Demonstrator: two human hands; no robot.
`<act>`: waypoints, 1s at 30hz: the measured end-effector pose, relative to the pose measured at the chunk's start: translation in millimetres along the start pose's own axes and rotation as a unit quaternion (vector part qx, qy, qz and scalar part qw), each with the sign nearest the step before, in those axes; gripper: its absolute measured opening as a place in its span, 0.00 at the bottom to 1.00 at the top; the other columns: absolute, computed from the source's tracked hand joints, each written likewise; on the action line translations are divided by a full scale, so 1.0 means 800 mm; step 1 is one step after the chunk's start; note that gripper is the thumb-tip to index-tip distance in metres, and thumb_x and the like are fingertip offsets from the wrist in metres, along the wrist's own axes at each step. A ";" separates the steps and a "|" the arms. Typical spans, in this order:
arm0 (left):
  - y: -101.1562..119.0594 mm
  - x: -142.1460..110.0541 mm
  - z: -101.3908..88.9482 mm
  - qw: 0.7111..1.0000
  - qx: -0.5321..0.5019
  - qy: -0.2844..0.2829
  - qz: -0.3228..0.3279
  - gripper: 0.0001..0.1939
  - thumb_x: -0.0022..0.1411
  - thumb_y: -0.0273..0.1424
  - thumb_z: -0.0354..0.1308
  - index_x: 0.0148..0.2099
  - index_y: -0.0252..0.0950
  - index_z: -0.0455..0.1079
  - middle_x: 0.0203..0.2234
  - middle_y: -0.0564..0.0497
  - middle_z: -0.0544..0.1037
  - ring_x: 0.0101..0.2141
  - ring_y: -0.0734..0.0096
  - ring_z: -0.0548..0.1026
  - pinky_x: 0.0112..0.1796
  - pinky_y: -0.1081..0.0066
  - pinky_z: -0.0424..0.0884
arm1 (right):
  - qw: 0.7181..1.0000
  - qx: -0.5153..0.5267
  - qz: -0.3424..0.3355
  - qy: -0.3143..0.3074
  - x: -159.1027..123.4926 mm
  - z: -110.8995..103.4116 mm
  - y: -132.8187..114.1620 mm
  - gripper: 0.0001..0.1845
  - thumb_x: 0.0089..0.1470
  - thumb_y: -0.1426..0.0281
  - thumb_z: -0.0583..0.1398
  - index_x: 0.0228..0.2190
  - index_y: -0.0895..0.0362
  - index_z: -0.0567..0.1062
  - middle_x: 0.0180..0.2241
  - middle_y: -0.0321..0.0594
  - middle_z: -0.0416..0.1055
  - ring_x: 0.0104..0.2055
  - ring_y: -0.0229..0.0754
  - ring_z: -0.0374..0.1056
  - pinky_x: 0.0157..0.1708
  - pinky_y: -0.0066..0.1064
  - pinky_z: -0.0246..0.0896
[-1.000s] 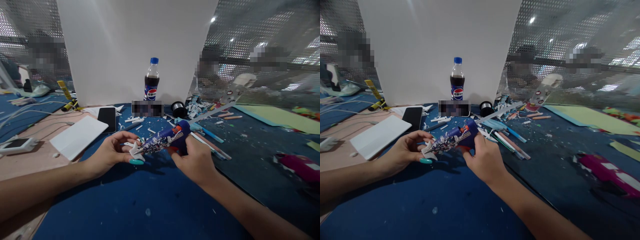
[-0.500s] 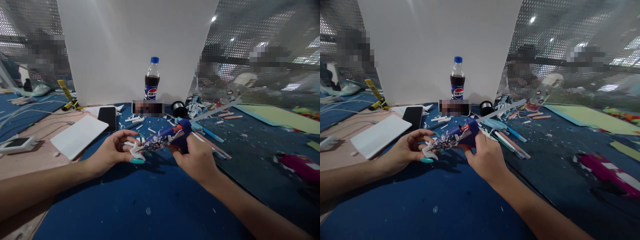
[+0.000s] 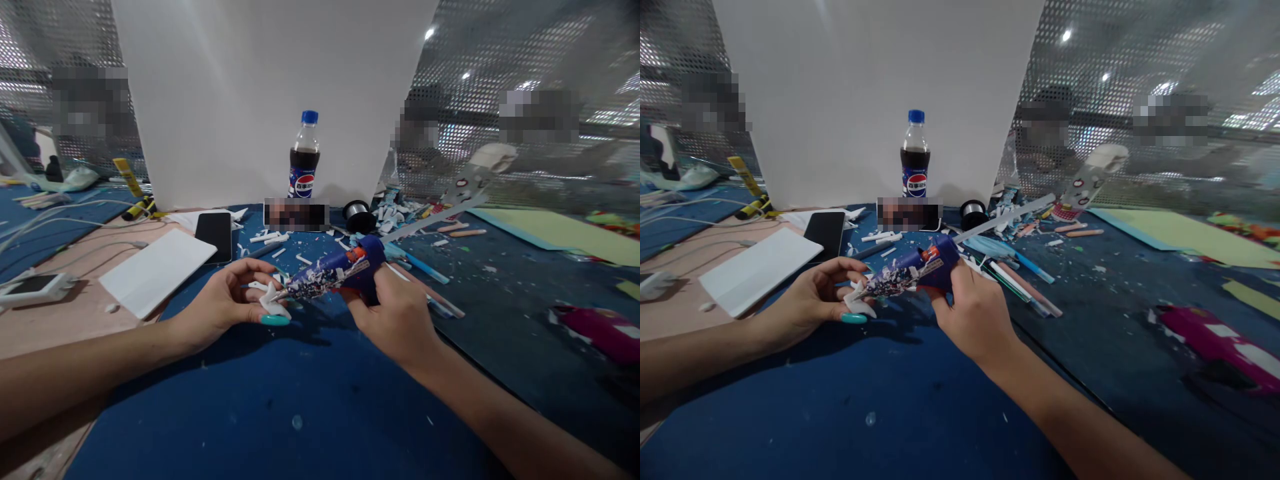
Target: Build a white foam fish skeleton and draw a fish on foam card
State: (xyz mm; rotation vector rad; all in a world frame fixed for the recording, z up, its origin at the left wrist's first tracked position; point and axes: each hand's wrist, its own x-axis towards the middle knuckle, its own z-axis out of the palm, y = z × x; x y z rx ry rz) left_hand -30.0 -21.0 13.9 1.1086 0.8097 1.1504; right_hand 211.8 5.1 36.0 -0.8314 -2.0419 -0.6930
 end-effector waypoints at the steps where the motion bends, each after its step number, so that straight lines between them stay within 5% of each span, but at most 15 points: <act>1: 0.000 0.000 0.000 1.000 0.000 -0.002 0.001 0.27 0.39 0.19 0.71 0.43 0.34 0.67 0.31 0.58 0.75 0.28 0.78 0.78 0.31 0.81 0.76 | 1.000 0.001 0.001 0.002 0.000 0.000 0.000 0.10 0.56 0.67 0.56 0.25 0.58 0.64 0.16 0.35 0.60 0.16 0.36 0.54 0.16 0.27 0.44; 30: 0.001 -0.001 0.000 1.000 0.011 0.007 0.023 0.24 0.39 0.19 0.71 0.39 0.35 0.67 0.31 0.56 0.75 0.29 0.77 0.77 0.30 0.80 0.75 | 1.000 0.005 0.007 -0.015 0.002 -0.004 0.002 0.09 0.55 0.70 0.54 0.24 0.57 0.63 0.15 0.34 0.59 0.17 0.38 0.56 0.18 0.28 0.43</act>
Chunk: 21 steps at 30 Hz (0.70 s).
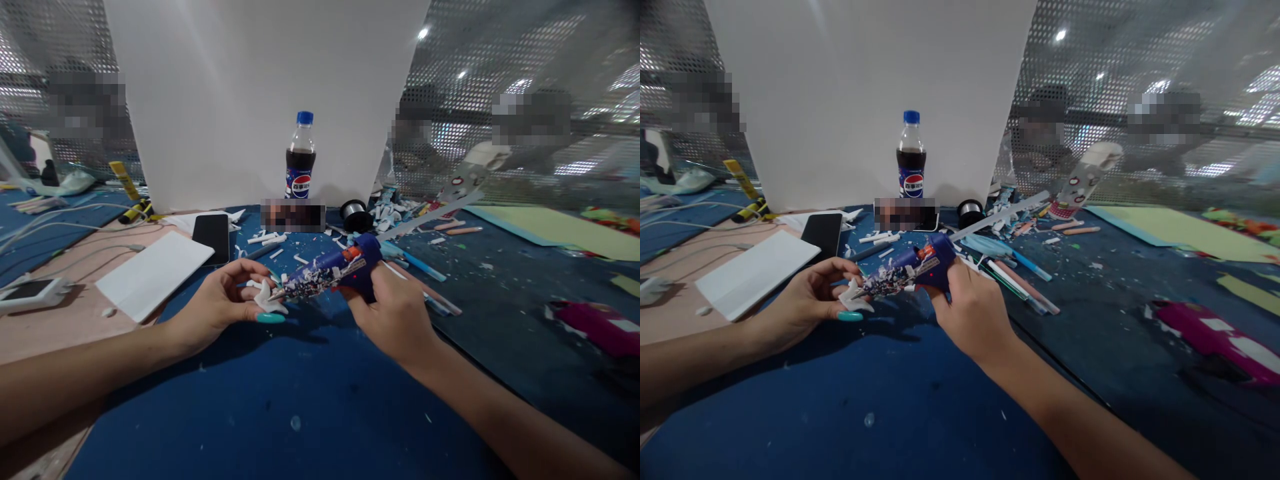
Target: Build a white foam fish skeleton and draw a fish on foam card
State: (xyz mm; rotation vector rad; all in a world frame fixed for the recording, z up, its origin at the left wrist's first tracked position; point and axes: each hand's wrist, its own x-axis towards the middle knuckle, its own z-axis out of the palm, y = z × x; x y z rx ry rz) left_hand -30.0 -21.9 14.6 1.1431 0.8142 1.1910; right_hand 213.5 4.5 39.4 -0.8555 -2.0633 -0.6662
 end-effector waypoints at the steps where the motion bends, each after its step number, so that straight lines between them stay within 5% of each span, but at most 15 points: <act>1: 0.000 0.000 0.000 1.000 0.002 0.002 -0.001 0.24 0.39 0.20 0.71 0.40 0.35 0.67 0.31 0.56 0.75 0.29 0.76 0.77 0.30 0.79 0.75 | 1.000 0.005 0.001 -0.001 0.000 0.000 0.000 0.08 0.55 0.70 0.54 0.24 0.57 0.63 0.15 0.34 0.59 0.17 0.38 0.56 0.17 0.27 0.43; 21: 0.002 0.000 0.002 1.000 0.015 0.023 -0.007 0.25 0.38 0.21 0.72 0.39 0.35 0.67 0.31 0.57 0.74 0.26 0.79 0.76 0.30 0.79 0.75 | 1.000 -0.019 -0.006 0.006 0.001 0.000 -0.002 0.05 0.56 0.71 0.54 0.28 0.58 0.66 0.16 0.35 0.62 0.17 0.38 0.58 0.16 0.28 0.46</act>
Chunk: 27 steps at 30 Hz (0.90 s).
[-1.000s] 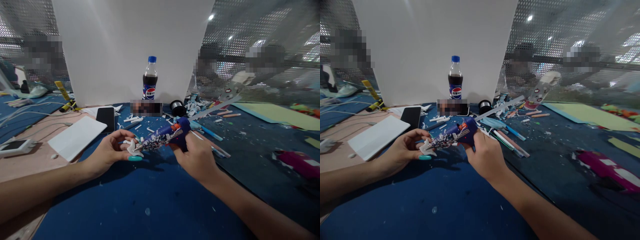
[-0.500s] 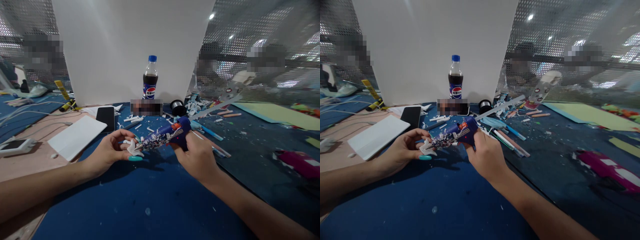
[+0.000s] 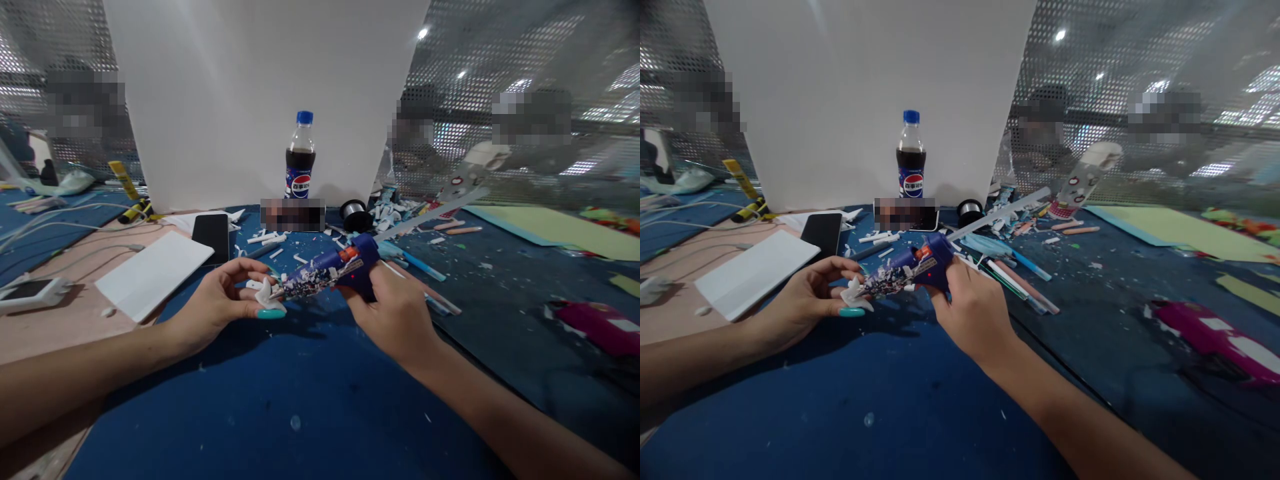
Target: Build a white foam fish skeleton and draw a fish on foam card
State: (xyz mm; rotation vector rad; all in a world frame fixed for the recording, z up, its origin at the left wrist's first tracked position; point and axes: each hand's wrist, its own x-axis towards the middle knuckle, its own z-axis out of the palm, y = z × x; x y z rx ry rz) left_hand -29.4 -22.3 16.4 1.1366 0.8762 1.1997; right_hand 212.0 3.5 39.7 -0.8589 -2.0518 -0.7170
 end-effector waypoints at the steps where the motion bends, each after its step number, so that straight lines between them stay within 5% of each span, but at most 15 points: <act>1: 0.000 0.000 0.000 1.000 0.003 0.003 0.002 0.25 0.38 0.21 0.72 0.40 0.35 0.67 0.31 0.57 0.74 0.26 0.78 0.76 0.29 0.79 0.76 | 1.000 -0.002 -0.003 0.002 0.000 -0.001 0.000 0.05 0.56 0.71 0.54 0.29 0.58 0.67 0.16 0.36 0.63 0.17 0.38 0.59 0.17 0.28 0.47; 19: 0.005 -0.001 0.004 0.998 0.052 0.027 -0.007 0.26 0.40 0.21 0.71 0.43 0.34 0.68 0.33 0.54 0.77 0.25 0.77 0.77 0.29 0.80 0.77 | 0.998 -0.037 -0.045 -0.002 0.005 -0.017 -0.006 0.07 0.51 0.77 0.56 0.35 0.61 0.71 0.25 0.45 0.73 0.28 0.45 0.71 0.25 0.31 0.62; 27: -0.001 -0.001 -0.002 0.998 0.051 0.026 -0.009 0.26 0.42 0.22 0.70 0.44 0.36 0.68 0.36 0.54 0.77 0.28 0.75 0.79 0.32 0.80 0.76 | 0.995 -0.097 -0.026 0.025 0.006 -0.020 -0.004 0.07 0.51 0.76 0.57 0.35 0.61 0.72 0.26 0.46 0.74 0.29 0.45 0.72 0.22 0.29 0.58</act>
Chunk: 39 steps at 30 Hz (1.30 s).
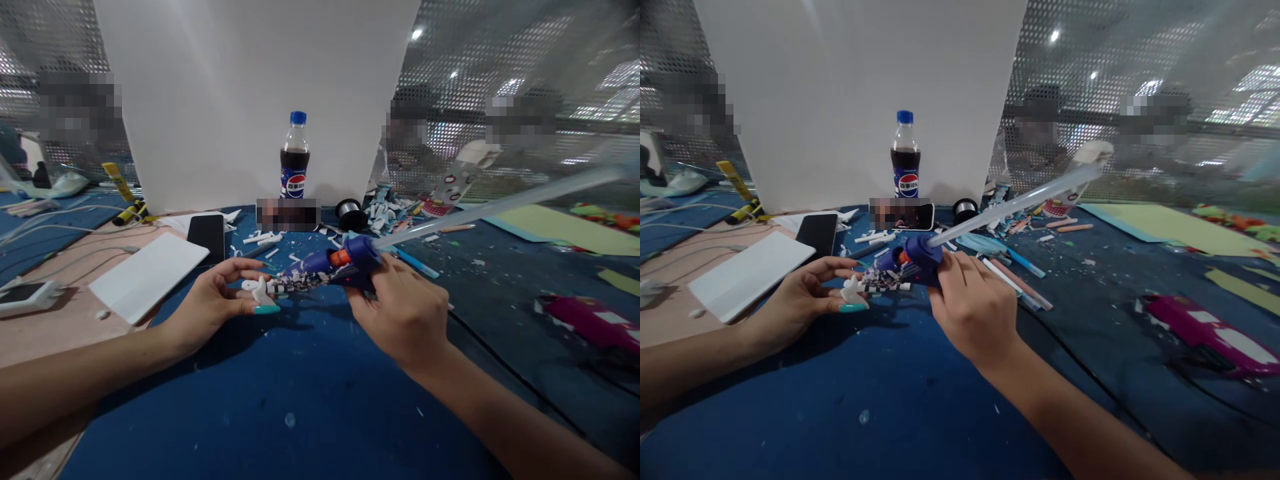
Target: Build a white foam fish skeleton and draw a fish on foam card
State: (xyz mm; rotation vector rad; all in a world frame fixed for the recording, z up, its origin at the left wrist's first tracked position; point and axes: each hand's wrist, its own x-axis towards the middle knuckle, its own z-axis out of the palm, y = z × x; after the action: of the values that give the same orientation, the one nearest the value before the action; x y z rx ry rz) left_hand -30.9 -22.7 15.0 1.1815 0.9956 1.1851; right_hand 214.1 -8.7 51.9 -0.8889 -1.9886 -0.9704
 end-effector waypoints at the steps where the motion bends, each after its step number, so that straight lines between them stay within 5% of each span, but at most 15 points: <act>1: -0.001 0.000 -0.001 1.000 0.002 0.003 0.001 0.26 0.43 0.22 0.70 0.45 0.36 0.68 0.37 0.54 0.77 0.29 0.75 0.79 0.32 0.80 0.76 | 1.000 -0.007 0.005 0.005 0.001 0.001 0.002 0.06 0.50 0.76 0.57 0.34 0.61 0.72 0.25 0.46 0.74 0.29 0.45 0.72 0.21 0.29 0.57; 8: -0.003 0.001 -0.004 0.999 0.015 0.033 0.036 0.26 0.43 0.23 0.71 0.46 0.36 0.67 0.38 0.53 0.77 0.28 0.78 0.78 0.34 0.80 0.75 | 0.999 0.005 0.034 0.012 0.001 0.009 0.009 0.03 0.50 0.73 0.59 0.30 0.60 0.70 0.22 0.43 0.72 0.23 0.43 0.69 0.17 0.29 0.50; 21: 0.000 0.001 0.002 1.000 0.017 0.006 -0.012 0.27 0.43 0.24 0.71 0.46 0.36 0.67 0.36 0.55 0.76 0.29 0.78 0.78 0.33 0.80 0.75 | 0.994 0.082 0.071 -0.012 0.000 0.011 -0.004 0.07 0.52 0.68 0.58 0.26 0.58 0.66 0.18 0.37 0.65 0.16 0.36 0.59 0.16 0.27 0.48; 39: 0.001 0.001 0.004 0.999 -0.020 -0.041 -0.010 0.25 0.43 0.22 0.70 0.45 0.35 0.67 0.33 0.57 0.76 0.28 0.78 0.78 0.32 0.81 0.75 | 0.993 0.102 0.052 -0.003 -0.006 0.012 -0.006 0.14 0.56 0.61 0.59 0.34 0.61 0.70 0.24 0.43 0.71 0.24 0.42 0.68 0.20 0.29 0.54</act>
State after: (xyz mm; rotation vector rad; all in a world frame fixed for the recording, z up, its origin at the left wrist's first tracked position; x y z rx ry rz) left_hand -27.7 -22.6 16.0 1.1756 0.9167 1.1274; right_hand 209.2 -3.9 42.3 -0.8730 -1.9838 -0.6926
